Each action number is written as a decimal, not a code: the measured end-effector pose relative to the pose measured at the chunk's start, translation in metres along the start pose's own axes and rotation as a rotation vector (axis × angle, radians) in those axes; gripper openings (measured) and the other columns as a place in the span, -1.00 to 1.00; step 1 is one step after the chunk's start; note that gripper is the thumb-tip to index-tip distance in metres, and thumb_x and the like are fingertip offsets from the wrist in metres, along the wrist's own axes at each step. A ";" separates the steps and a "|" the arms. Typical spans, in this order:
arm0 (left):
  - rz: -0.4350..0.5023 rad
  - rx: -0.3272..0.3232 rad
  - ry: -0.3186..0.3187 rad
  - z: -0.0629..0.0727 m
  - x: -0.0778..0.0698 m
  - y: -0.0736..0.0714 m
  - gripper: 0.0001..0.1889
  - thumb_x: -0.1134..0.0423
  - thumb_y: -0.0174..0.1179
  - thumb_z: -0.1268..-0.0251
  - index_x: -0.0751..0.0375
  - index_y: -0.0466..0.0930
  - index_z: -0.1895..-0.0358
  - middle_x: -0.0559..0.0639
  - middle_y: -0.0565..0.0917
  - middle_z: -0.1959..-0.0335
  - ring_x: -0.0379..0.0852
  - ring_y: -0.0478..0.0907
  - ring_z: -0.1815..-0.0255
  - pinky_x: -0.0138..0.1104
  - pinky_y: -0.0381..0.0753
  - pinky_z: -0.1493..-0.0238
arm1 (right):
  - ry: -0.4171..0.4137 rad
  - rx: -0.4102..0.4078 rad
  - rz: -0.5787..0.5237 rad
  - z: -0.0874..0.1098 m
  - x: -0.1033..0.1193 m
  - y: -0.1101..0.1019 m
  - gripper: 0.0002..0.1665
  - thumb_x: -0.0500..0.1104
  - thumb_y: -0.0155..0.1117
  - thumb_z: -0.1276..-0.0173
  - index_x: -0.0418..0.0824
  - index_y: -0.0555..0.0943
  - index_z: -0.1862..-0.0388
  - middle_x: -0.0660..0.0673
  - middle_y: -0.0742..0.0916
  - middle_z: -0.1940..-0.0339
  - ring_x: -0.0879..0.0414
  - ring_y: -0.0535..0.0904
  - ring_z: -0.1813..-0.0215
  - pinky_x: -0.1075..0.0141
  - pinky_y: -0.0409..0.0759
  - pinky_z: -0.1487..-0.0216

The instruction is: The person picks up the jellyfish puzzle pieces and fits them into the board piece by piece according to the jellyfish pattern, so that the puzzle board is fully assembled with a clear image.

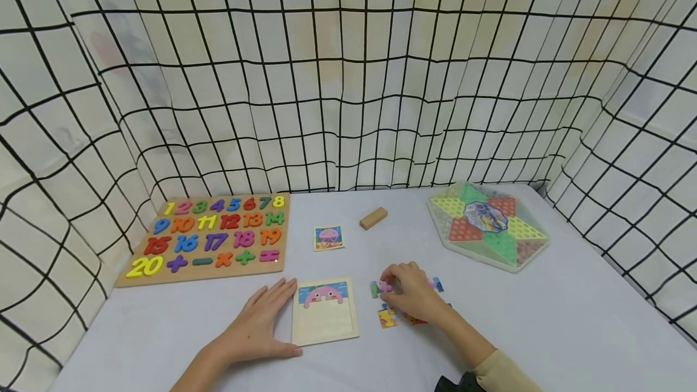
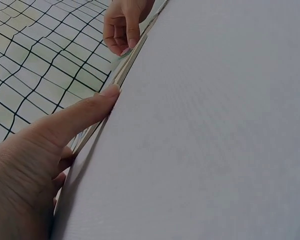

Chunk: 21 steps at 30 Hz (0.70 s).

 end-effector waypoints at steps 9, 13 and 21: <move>-0.017 -0.042 -0.008 0.001 0.000 0.000 0.19 -0.51 0.23 0.41 0.23 0.21 -0.35 0.09 0.20 -0.38 0.07 -0.01 -0.41 0.08 -0.16 -0.33 | 0.003 -0.012 -0.029 -0.006 0.002 -0.001 -0.76 -0.24 0.37 -0.09 -0.12 0.53 0.27 0.12 0.50 0.47 0.19 0.31 0.35 0.39 0.36 0.36; -0.036 -0.048 -0.003 0.001 0.000 0.001 0.19 -0.54 0.17 0.39 0.22 0.20 -0.35 0.08 0.19 -0.38 0.05 -0.01 -0.41 0.08 -0.15 -0.33 | -0.012 -0.025 -0.043 -0.009 0.004 -0.001 -0.83 -0.30 0.30 -0.15 -0.14 0.54 0.29 0.13 0.50 0.49 0.19 0.32 0.38 0.41 0.37 0.40; -0.067 -0.060 0.001 -0.001 0.000 0.000 0.19 -0.56 0.14 0.38 0.23 0.22 -0.34 0.10 0.20 -0.37 0.05 0.03 -0.40 0.08 -0.08 -0.31 | -0.039 -0.036 -0.081 -0.014 0.011 -0.002 -0.91 -0.32 0.23 -0.22 -0.18 0.56 0.29 0.12 0.54 0.48 0.21 0.38 0.38 0.41 0.44 0.37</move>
Point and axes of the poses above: each hand's wrist, its own z-axis away from the middle knuckle, its own y-axis out of the palm, x = y × z, the point moved 7 cm from there along -z, towards the middle knuckle
